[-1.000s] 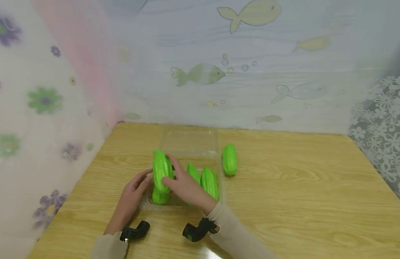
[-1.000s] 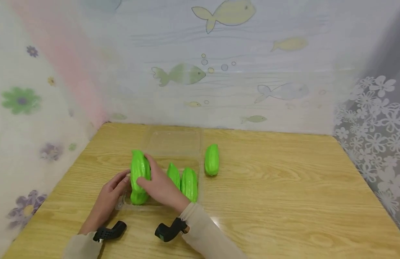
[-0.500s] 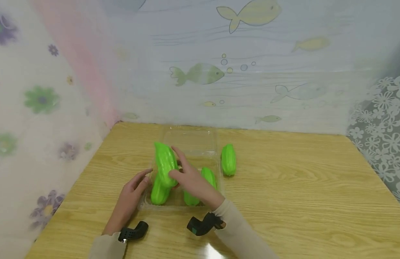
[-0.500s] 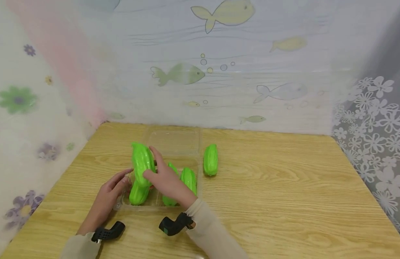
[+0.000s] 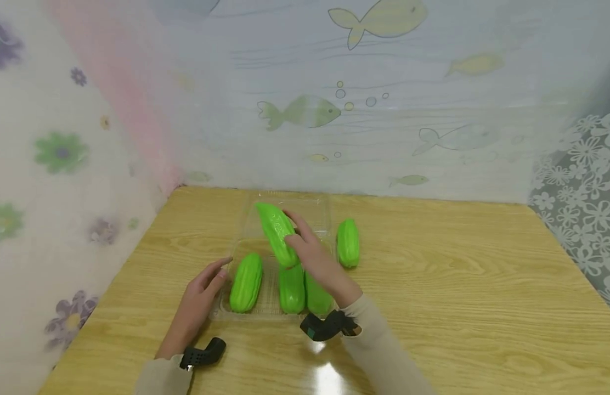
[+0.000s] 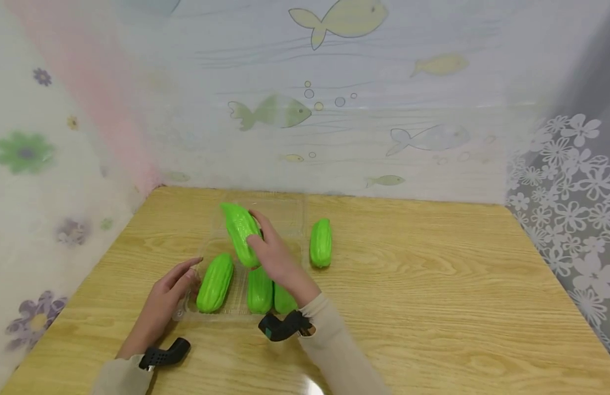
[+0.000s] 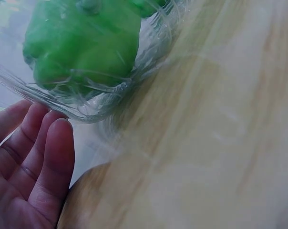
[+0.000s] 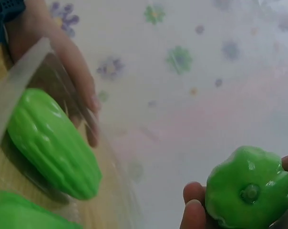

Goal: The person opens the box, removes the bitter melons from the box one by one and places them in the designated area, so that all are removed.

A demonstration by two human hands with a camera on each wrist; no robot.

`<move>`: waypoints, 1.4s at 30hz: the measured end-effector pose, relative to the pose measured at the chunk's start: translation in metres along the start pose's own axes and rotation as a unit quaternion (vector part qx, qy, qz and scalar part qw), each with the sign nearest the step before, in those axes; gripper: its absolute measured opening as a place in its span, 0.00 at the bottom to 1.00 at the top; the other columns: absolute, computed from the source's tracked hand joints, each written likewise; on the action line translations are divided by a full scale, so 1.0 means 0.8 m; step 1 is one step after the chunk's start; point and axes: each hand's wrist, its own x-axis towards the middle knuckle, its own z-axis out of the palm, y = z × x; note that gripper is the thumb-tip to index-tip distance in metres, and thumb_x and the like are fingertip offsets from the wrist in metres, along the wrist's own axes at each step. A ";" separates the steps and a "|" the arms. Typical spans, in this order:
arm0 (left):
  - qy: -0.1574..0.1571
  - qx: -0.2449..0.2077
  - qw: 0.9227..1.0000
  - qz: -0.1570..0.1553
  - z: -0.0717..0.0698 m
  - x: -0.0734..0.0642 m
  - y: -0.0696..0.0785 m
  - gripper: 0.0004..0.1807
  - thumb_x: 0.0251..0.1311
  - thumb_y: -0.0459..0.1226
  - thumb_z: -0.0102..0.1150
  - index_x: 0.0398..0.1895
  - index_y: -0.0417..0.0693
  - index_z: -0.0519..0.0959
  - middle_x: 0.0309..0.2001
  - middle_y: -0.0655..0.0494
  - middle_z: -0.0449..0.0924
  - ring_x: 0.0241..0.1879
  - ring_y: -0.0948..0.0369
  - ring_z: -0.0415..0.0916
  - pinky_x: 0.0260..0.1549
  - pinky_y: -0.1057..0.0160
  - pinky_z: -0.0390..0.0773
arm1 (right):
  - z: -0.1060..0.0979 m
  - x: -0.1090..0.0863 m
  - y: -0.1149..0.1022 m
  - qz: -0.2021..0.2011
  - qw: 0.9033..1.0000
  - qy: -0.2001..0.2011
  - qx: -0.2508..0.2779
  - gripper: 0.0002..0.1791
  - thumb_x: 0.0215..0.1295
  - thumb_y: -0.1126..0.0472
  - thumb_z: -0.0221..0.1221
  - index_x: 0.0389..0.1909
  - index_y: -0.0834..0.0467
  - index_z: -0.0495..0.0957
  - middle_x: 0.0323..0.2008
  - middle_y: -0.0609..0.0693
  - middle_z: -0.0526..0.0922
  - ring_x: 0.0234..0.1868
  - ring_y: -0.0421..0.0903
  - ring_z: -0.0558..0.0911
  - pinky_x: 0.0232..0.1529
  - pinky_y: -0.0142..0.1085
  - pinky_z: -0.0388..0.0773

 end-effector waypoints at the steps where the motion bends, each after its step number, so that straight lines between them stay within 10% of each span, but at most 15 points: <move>1: 0.001 0.001 1.000 0.000 0.000 0.000 0.000 0.21 0.64 0.53 0.40 0.60 0.64 0.66 0.49 0.56 0.71 0.52 0.63 0.64 0.51 0.59 0.65 | -0.004 -0.001 -0.003 0.000 1.000 0.003 0.007 0.28 0.66 0.56 0.39 0.67 0.39 0.49 0.61 0.51 0.57 0.53 0.51 0.65 0.42 0.51 0.71; 11: 0.001 0.000 1.000 0.003 -0.001 0.000 0.000 0.21 0.64 0.53 0.40 0.60 0.64 0.66 0.52 0.57 0.69 0.53 0.64 0.63 0.51 0.64 0.65 | -0.043 -0.011 -0.029 -0.017 0.999 0.027 -0.004 0.28 0.65 0.66 0.30 0.67 0.52 0.48 0.36 0.59 0.68 0.24 0.46 0.68 0.23 0.37 0.69; 25: 0.001 -0.006 1.000 -0.001 -0.001 -0.001 -0.001 0.21 0.64 0.53 0.41 0.59 0.64 0.66 0.52 0.54 0.69 0.54 0.60 0.63 0.52 0.53 0.63 | -0.094 0.001 0.018 0.019 0.992 0.128 0.001 0.31 0.64 0.37 0.41 0.65 0.46 0.54 0.39 0.58 0.73 0.32 0.48 0.76 0.27 0.37 0.73; 42: -0.003 -0.016 1.000 -0.004 0.000 -0.001 -0.002 0.22 0.63 0.54 0.41 0.59 0.63 0.66 0.54 0.54 0.68 0.55 0.60 0.62 0.54 0.52 0.61 | -0.138 -0.014 0.023 0.066 0.984 0.167 -0.002 0.35 0.63 0.37 0.41 0.67 0.51 0.52 0.47 0.56 0.67 0.42 0.48 0.69 0.43 0.40 0.66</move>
